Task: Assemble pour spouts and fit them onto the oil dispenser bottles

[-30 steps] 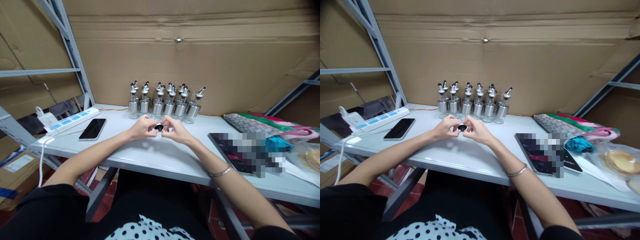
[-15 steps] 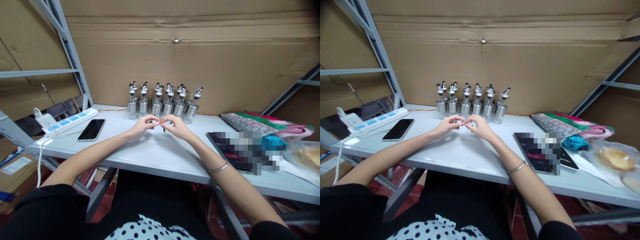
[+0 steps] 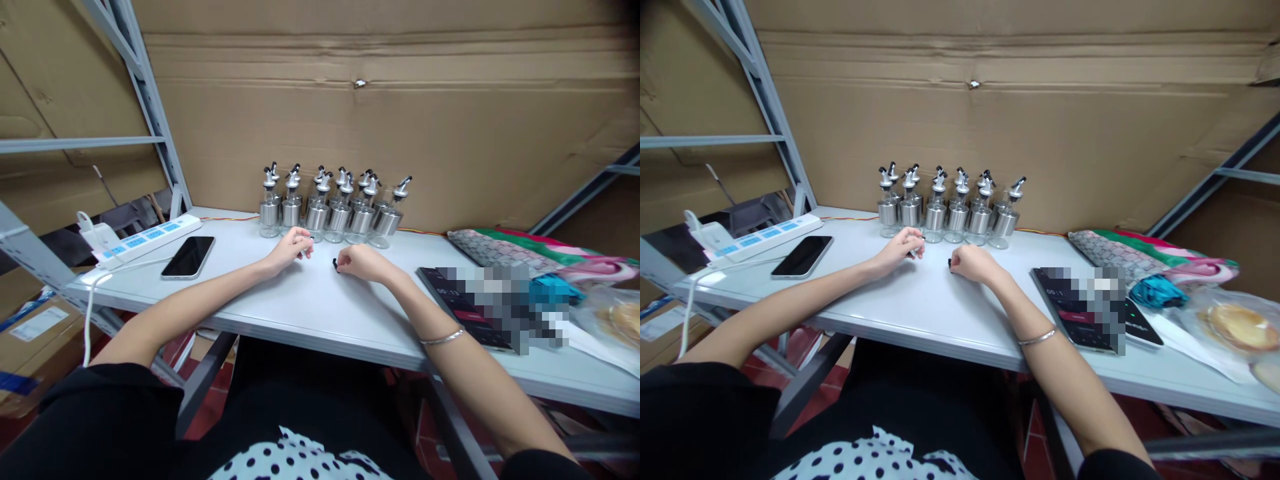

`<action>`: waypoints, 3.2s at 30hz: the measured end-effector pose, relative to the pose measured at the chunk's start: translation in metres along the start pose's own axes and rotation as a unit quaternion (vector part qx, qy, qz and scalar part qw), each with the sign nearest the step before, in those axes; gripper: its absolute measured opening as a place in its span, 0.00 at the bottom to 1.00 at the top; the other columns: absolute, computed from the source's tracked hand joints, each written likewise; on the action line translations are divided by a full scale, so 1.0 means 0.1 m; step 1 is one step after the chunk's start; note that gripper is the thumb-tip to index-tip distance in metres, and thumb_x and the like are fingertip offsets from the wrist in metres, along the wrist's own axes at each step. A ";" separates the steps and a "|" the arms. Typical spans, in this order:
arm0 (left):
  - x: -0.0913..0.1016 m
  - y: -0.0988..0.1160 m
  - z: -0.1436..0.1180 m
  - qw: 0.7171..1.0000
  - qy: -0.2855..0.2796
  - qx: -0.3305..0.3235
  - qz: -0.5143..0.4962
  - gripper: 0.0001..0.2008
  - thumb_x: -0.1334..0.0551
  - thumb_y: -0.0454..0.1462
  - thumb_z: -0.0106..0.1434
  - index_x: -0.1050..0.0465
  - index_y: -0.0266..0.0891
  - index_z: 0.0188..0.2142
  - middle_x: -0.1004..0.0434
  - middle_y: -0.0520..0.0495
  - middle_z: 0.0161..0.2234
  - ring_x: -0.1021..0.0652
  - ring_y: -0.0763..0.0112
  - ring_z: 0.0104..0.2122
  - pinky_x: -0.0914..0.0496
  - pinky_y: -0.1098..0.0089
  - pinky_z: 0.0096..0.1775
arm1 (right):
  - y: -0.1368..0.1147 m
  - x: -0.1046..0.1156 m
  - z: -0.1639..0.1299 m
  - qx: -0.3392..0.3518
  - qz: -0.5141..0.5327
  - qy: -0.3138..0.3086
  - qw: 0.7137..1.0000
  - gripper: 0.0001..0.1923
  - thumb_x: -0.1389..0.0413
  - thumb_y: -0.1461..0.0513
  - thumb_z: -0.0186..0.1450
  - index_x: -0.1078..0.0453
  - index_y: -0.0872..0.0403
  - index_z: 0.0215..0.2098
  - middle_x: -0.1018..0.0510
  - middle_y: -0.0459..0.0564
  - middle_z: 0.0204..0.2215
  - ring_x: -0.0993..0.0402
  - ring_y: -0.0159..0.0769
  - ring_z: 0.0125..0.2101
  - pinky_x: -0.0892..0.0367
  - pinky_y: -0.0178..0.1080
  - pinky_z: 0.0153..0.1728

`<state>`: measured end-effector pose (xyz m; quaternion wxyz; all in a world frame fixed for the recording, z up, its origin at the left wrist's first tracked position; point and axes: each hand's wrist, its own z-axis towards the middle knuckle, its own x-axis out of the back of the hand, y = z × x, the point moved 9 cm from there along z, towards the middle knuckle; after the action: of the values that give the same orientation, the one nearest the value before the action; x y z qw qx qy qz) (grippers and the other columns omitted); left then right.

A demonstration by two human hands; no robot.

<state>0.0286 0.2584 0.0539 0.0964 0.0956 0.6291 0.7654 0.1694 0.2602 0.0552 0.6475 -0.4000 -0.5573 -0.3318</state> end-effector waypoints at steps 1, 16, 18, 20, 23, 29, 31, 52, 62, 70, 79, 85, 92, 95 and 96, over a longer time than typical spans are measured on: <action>-0.02 0.00 0.00 1.000 -0.010 -0.004 0.004 0.08 0.41 0.34 0.58 0.39 0.37 0.37 0.28 0.55 0.23 0.27 0.78 0.26 0.38 0.73 0.33 | 0.02 0.00 0.00 -0.013 -0.008 0.005 1.000 0.07 0.43 0.63 0.56 0.24 0.53 0.32 0.19 0.50 0.31 0.26 0.35 0.30 0.40 0.33 0.29; -0.05 -0.12 0.01 0.999 -0.030 0.013 0.023 0.15 0.31 0.37 0.48 0.29 0.32 0.34 0.24 0.49 0.24 0.26 0.74 0.25 0.35 0.72 0.32 | -0.08 -0.05 0.01 -0.046 0.002 0.015 0.999 0.10 0.46 0.60 0.59 0.23 0.54 0.31 0.19 0.51 0.31 0.25 0.36 0.32 0.41 0.33 0.29; -0.04 -0.11 0.01 0.999 -0.022 0.010 0.021 0.15 0.31 0.37 0.47 0.29 0.32 0.33 0.24 0.49 0.25 0.26 0.75 0.26 0.35 0.72 0.32 | -0.11 -0.07 0.01 -0.042 0.007 0.016 0.999 0.09 0.45 0.59 0.59 0.23 0.54 0.31 0.19 0.51 0.31 0.26 0.36 0.31 0.41 0.33 0.29; -0.03 -0.08 0.01 1.000 -0.013 0.003 0.020 0.15 0.30 0.36 0.46 0.28 0.31 0.32 0.25 0.50 0.25 0.27 0.76 0.25 0.35 0.72 0.32 | -0.14 -0.08 0.01 -0.038 0.010 0.016 0.999 0.08 0.44 0.61 0.58 0.23 0.53 0.31 0.19 0.50 0.31 0.26 0.35 0.31 0.41 0.33 0.29; -0.02 -0.03 0.01 1.000 -0.007 -0.008 0.017 0.15 0.30 0.36 0.45 0.28 0.32 0.31 0.25 0.50 0.25 0.28 0.77 0.25 0.34 0.72 0.32 | -0.16 -0.08 0.00 -0.037 0.018 0.021 0.999 0.07 0.45 0.63 0.56 0.24 0.54 0.29 0.19 0.50 0.29 0.27 0.34 0.30 0.41 0.32 0.29; -0.02 0.02 -0.01 0.999 -0.014 -0.039 0.015 0.17 0.30 0.37 0.45 0.30 0.33 0.34 0.26 0.52 0.26 0.26 0.76 0.26 0.33 0.72 0.32 | -0.21 0.00 -0.02 -0.019 0.114 0.066 0.991 0.04 0.45 0.65 0.53 0.28 0.56 0.23 0.22 0.48 0.22 0.29 0.32 0.24 0.40 0.32 0.27; -0.04 0.04 -0.02 0.999 -0.022 -0.049 0.010 0.18 0.30 0.37 0.46 0.31 0.34 0.36 0.27 0.53 0.25 0.25 0.75 0.25 0.33 0.72 0.31 | -0.19 0.11 -0.04 -0.034 0.175 0.121 0.977 0.03 0.46 0.65 0.53 0.31 0.56 0.22 0.23 0.47 0.20 0.29 0.32 0.23 0.39 0.32 0.27; 0.01 0.11 -0.04 0.998 0.004 -0.064 -0.003 0.18 0.32 0.35 0.49 0.33 0.34 0.39 0.26 0.53 0.24 0.26 0.76 0.25 0.33 0.72 0.33 | -0.29 0.30 -0.09 0.060 0.325 0.208 0.921 0.07 0.44 0.59 0.53 0.35 0.55 0.22 0.26 0.46 0.21 0.32 0.30 0.24 0.36 0.35 0.31; 0.01 0.13 -0.03 0.997 -0.004 -0.080 -0.001 0.20 0.32 0.37 0.49 0.33 0.35 0.41 0.26 0.53 0.25 0.26 0.76 0.26 0.33 0.71 0.33 | -0.33 0.34 -0.11 0.092 0.375 0.219 0.896 0.10 0.44 0.57 0.53 0.35 0.55 0.29 0.27 0.45 0.22 0.32 0.30 0.24 0.34 0.35 0.31; 0.02 0.13 -0.03 0.997 0.010 -0.077 -0.020 0.17 0.31 0.37 0.47 0.33 0.34 0.34 0.26 0.51 0.27 0.25 0.74 0.27 0.30 0.71 0.32 | -0.33 0.35 -0.12 0.087 0.345 0.224 0.908 0.09 0.45 0.58 0.55 0.34 0.54 0.31 0.25 0.47 0.25 0.29 0.32 0.27 0.33 0.36 0.34; 0.00 0.15 -0.08 0.996 0.026 -0.052 -0.068 0.19 0.29 0.38 0.46 0.39 0.35 0.29 0.26 0.52 0.27 0.23 0.72 0.30 0.26 0.64 0.36 | -0.45 0.33 -0.15 0.119 0.329 0.213 0.912 0.28 0.40 0.53 0.53 0.41 0.53 0.47 0.27 0.53 0.39 0.27 0.35 0.34 0.31 0.38 0.33; -0.02 0.13 -0.08 0.993 0.026 -0.033 -0.110 0.19 0.30 0.39 0.48 0.39 0.35 0.28 0.25 0.53 0.27 0.22 0.72 0.31 0.27 0.61 0.42 | -0.50 0.32 -0.15 0.123 0.276 0.217 0.928 0.19 0.45 0.56 0.58 0.42 0.54 0.44 0.27 0.53 0.37 0.29 0.35 0.32 0.34 0.36 0.31; -0.14 0.14 -0.09 0.993 -0.044 -0.025 -0.105 0.16 0.34 0.45 0.54 0.36 0.35 0.29 0.24 0.49 0.28 0.22 0.71 0.30 0.29 0.61 0.42 | -0.48 0.46 -0.20 0.112 0.227 0.258 0.932 0.10 0.52 0.58 0.62 0.38 0.55 0.40 0.26 0.52 0.34 0.31 0.32 0.30 0.38 0.34 0.31; -0.16 0.06 -0.07 0.992 -0.049 0.022 -0.117 0.18 0.37 0.49 0.57 0.34 0.34 0.31 0.24 0.48 0.26 0.22 0.70 0.28 0.28 0.63 0.39 | -0.48 0.48 -0.21 0.125 0.223 0.266 0.930 0.09 0.52 0.59 0.63 0.37 0.55 0.38 0.26 0.50 0.33 0.33 0.31 0.28 0.39 0.33 0.30; -0.16 0.03 -0.07 0.991 -0.050 0.038 -0.117 0.19 0.38 0.49 0.57 0.33 0.33 0.31 0.24 0.47 0.26 0.22 0.70 0.28 0.29 0.63 0.39 | -0.50 0.49 -0.22 0.135 0.221 0.268 0.928 0.08 0.52 0.59 0.63 0.37 0.55 0.38 0.26 0.50 0.33 0.33 0.31 0.28 0.39 0.33 0.29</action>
<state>0.0421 0.2472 0.0554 0.2129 0.0634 0.6590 0.7186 0.1437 0.2186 0.1095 0.8778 -0.3176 -0.2998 -0.1969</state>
